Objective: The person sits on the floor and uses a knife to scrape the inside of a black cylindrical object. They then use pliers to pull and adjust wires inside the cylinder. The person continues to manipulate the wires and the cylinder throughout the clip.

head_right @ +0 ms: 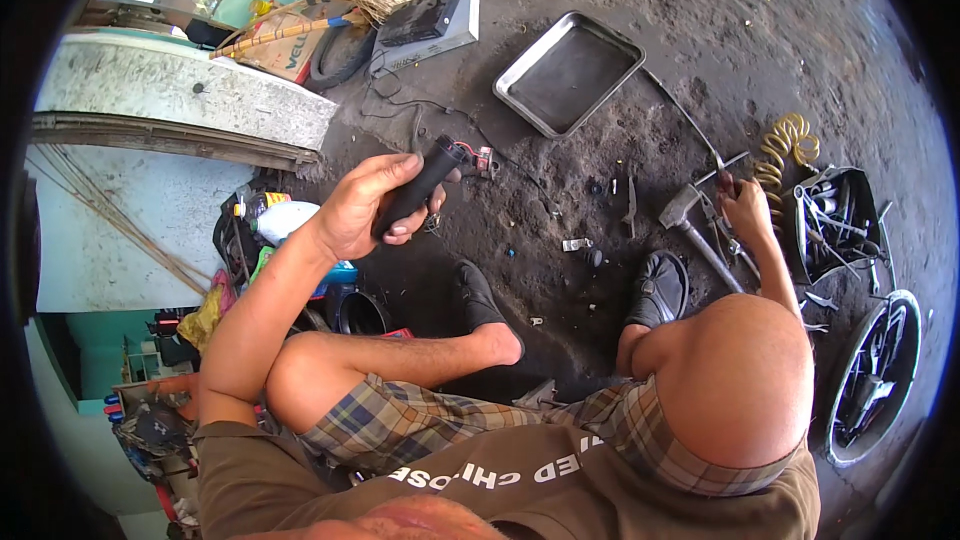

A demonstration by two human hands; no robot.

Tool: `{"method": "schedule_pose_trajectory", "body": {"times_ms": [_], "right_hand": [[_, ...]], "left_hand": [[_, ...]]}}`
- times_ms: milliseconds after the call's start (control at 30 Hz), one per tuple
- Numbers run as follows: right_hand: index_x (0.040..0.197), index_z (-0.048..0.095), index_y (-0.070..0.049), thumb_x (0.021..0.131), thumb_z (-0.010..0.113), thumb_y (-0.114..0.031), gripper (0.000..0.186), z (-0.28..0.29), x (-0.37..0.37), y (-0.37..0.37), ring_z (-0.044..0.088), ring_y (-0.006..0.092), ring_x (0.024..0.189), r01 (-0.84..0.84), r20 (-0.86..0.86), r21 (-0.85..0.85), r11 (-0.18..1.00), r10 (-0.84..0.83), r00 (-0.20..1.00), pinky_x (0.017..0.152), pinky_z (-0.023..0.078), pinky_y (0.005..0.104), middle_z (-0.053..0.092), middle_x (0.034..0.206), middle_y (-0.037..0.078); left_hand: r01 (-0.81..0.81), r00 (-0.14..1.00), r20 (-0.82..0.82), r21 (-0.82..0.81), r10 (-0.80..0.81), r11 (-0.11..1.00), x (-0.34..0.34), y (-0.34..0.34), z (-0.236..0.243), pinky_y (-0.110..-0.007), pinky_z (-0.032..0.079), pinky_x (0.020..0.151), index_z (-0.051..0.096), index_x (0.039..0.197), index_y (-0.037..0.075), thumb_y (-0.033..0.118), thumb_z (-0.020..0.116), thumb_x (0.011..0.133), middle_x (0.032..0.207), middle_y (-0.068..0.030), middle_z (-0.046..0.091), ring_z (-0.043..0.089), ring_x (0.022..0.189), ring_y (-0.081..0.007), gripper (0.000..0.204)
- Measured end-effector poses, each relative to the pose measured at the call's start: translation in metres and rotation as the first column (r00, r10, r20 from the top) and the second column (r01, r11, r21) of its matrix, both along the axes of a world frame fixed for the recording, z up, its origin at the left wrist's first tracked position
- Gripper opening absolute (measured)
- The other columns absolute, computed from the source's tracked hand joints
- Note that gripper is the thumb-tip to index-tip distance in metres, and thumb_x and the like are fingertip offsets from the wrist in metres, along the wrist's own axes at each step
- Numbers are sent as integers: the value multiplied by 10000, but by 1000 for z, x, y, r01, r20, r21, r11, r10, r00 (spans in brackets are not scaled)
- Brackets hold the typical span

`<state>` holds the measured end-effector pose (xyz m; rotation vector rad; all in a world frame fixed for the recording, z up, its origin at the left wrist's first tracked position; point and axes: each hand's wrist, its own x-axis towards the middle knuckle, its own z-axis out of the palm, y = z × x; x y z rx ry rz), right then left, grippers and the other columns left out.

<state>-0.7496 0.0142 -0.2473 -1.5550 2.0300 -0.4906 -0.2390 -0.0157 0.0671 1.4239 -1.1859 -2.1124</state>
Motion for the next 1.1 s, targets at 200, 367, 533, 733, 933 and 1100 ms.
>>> {"method": "schedule_pose_trajectory", "body": {"times_ms": [200,367,533,733,933,1100], "right_hand": [[1544,507,-40,951,668,-117,619,143,31,-4,637,192,1230,-47,899,93,995,-63,434,1040,507,335,665,1394,70],[1612,417,-26,962,673,-131,706,290,63,11,624,196,1255,-259,863,-67,963,187,470,1051,507,368,644,1396,115],[1500,539,11,1001,714,-241,586,361,129,14,650,184,1099,-649,476,-41,760,586,656,974,510,340,709,1188,124],[1349,607,-21,934,734,-160,456,373,181,29,603,222,873,-778,233,-12,628,759,608,841,515,421,688,986,128],[1395,586,3,857,707,-74,556,342,184,12,670,249,941,-774,199,-93,627,773,603,878,531,405,704,1027,162],[1440,564,22,884,710,-82,584,310,174,-10,645,216,1023,-755,260,-221,618,783,565,952,513,380,704,1091,135]], "left_hand": [[-32,996,-88,-142,20,989,13,17,2,-233,453,515,675,1241,14,333,620,1094,972,-67,713,604,637,-90,356],[212,966,256,-724,-29,656,-12,18,14,-251,530,732,688,1284,4,97,873,873,1054,-60,726,669,865,-103,460],[456,862,487,-866,139,206,-5,24,42,-325,540,762,755,1153,51,82,945,719,1008,-48,716,654,842,-159,474],[416,882,445,-890,156,190,4,28,50,-326,528,742,762,1103,48,83,947,697,984,-65,714,626,788,-187,447],[442,865,473,-877,170,190,19,31,44,-341,557,771,759,1095,38,37,934,694,992,-71,726,670,827,-201,438],[440,875,464,-881,140,173,25,32,43,-362,582,827,759,1079,38,-3,927,674,1027,-86,742,725,918,-244,440]]}}
